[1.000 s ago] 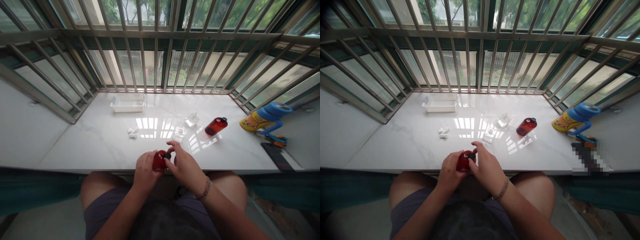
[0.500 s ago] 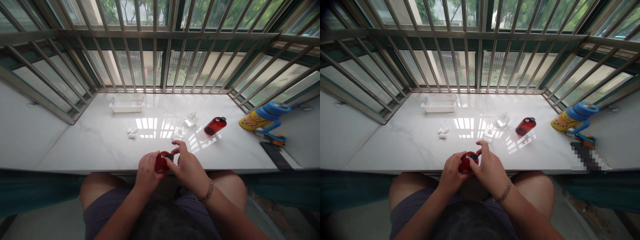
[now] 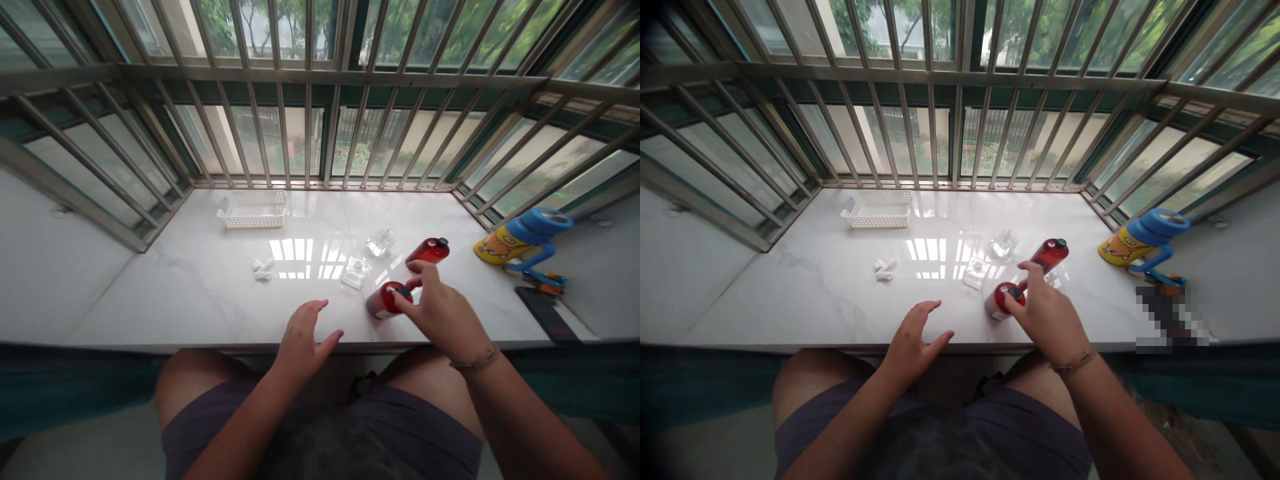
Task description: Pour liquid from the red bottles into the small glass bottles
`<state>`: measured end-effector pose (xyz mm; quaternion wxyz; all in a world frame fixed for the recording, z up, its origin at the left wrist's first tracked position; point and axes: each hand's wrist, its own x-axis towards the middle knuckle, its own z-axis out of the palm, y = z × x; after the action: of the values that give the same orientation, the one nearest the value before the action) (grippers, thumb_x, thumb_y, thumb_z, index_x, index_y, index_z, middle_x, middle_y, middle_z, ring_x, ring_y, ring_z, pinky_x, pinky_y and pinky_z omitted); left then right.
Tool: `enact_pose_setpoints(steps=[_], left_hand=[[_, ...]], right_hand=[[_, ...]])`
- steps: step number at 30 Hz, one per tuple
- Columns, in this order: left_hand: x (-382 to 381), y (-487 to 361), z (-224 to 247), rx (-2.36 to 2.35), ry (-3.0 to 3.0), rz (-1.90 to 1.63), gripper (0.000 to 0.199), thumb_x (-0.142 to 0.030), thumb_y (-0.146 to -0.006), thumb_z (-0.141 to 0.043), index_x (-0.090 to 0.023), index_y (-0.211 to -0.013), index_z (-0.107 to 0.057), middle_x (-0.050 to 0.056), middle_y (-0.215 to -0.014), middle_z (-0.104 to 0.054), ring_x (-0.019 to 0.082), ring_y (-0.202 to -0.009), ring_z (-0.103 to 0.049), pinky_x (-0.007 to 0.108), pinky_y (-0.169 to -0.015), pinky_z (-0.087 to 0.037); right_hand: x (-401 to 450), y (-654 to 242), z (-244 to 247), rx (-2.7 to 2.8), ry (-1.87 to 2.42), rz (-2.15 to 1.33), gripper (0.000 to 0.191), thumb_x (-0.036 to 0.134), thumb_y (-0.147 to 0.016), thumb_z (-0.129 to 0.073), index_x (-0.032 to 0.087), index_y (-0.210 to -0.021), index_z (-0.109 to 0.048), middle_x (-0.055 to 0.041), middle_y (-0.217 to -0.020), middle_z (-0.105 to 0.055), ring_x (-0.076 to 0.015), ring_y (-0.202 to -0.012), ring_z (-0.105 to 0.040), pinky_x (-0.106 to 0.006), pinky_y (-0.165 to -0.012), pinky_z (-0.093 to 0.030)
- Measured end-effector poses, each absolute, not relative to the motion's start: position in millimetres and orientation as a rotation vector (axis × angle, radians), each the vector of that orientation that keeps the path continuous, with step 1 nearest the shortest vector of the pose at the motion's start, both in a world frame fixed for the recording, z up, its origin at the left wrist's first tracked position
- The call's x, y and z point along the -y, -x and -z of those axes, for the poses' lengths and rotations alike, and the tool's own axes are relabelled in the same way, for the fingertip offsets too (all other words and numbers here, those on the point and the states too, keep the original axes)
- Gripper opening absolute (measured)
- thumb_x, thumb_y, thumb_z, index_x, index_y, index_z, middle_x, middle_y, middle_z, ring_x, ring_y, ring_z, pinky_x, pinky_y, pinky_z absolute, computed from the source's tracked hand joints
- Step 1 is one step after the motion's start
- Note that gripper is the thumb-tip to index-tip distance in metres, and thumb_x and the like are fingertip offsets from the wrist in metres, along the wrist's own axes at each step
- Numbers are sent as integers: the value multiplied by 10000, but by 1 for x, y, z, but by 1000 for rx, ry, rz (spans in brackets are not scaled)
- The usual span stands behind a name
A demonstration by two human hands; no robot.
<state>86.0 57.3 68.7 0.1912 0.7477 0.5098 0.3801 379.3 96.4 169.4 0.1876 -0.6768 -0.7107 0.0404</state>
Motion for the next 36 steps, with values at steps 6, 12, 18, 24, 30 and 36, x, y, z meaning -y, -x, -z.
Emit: enact_pose_setpoints(steps=[6, 12, 18, 24, 30, 36], left_hand=[[-77, -21, -59, -1751, -2251, -1063, 202, -282, -1041, -637, -212, -1221, -696, 137, -1278, -722, 320, -1213, -684, 542, -1110, -552], [-125, 36, -65, -2074, -2257, -891, 219, -317, -1026, -590, -199, -1096, -761, 152, -1278, -707, 341, -1195, -652, 514, -1113, -524], [-188, 50, -71, -2228, -2223, -482, 355, -399, -1003, -616, -177, -1240, -758, 174, -1457, -622, 374, -1343, -558, 499, -1173, -463], [-224, 45, -55, -2264, -2167, -342, 398, -440, -971, -627, -135, -1180, -774, 218, -1403, -632, 414, -1294, -556, 529, -1080, -504], [-231, 35, -57, -2223, -2166, -374, 289, -354, -947, -636, -138, -1058, -794, 204, -1277, -676, 403, -1195, -606, 528, -1028, -535], [-205, -2, -80, -1984, -2324, -608, 237, -350, -981, -702, -191, -1150, -753, 128, -1402, -669, 304, -1334, -591, 428, -1199, -468]], right_hand=[[-122, -460, -153, 1777, 2175, 76, 797, 562, -852, -749, 221, -1498, -431, -81, -960, -790, -327, -722, -711, -337, -586, -341], [-133, -495, -147, 1576, 2283, 131, 723, 558, -896, -708, 191, -1486, -508, -175, -1001, -763, -328, -709, -665, -407, -614, -350], [-124, -498, -146, 1649, 2185, 270, 600, 503, -947, -667, 155, -1430, -586, -263, -1226, -678, -391, -1057, -680, -432, -723, -410], [-94, -475, -160, 1510, 1974, 379, 330, 379, -994, -610, 208, -1268, -676, -140, -1049, -732, -259, -776, -654, -409, -781, -479], [-79, -447, -151, 1630, 1926, 130, 339, 435, -979, -591, 203, -1205, -689, -99, -976, -748, -227, -699, -635, -374, -710, -502], [-85, -405, -140, 1675, 1794, -186, 309, 420, -997, -616, 222, -1223, -689, -75, -984, -764, -206, -698, -662, -361, -730, -546]])
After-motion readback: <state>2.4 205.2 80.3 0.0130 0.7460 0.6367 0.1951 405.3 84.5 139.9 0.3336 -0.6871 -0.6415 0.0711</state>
